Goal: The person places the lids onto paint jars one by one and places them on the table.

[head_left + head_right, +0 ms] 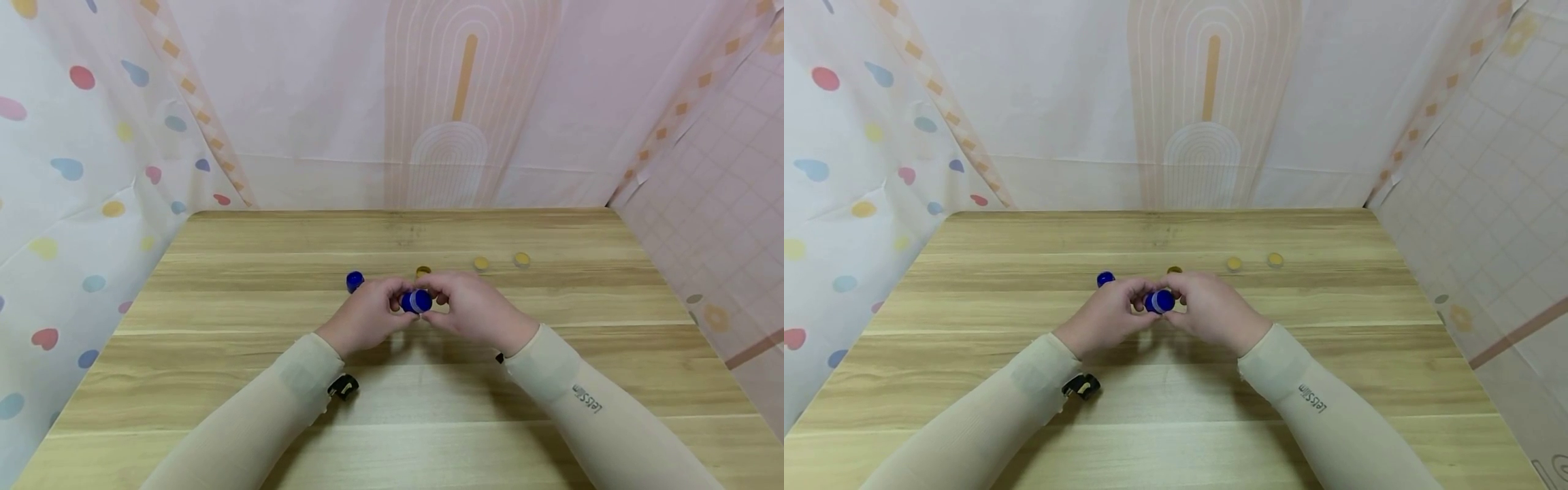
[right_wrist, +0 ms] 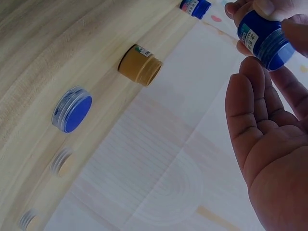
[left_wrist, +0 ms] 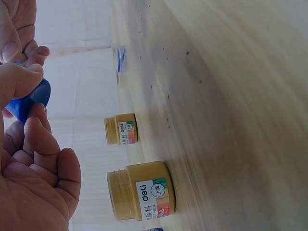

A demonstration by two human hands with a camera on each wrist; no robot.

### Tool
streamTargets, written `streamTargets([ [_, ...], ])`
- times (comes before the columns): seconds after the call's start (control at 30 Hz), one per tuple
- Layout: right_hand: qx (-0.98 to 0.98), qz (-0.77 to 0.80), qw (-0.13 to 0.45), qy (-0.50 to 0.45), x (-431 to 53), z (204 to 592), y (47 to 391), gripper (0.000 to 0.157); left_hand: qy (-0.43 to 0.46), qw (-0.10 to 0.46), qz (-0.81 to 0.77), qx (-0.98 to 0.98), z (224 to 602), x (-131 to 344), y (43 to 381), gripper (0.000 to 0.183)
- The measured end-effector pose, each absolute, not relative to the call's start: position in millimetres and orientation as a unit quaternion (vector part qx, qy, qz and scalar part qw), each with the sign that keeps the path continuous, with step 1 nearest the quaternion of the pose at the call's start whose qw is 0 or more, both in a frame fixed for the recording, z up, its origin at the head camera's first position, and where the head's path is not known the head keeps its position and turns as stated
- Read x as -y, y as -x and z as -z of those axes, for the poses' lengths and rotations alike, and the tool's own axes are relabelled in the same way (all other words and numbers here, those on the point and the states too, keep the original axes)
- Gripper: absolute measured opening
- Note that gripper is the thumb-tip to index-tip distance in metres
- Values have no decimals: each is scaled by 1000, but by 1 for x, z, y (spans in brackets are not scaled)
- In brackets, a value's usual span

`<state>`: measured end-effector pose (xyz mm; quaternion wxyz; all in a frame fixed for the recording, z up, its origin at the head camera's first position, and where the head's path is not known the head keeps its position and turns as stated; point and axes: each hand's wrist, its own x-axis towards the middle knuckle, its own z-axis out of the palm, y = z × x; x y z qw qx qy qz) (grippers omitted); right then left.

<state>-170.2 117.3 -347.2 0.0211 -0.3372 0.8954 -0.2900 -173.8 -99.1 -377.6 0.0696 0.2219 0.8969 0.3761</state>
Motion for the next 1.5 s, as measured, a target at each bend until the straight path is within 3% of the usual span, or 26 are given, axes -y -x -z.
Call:
streamTargets([
  [0.5,-898,287,19,334,-116,347,168,35,-224,69,-378,-896,378,99,173,28],
  [0.7,-900,305,39,310,-115,346,169,27,-227,71,-386,-891,379,98,174,23],
  [1.07,-892,270,4,362,-117,348,171,46,-228,68,-381,-893,381,99,174,27],
  [1.5,-891,265,-15,369,-117,350,169,37,-237,60,-378,-893,381,98,173,25],
])
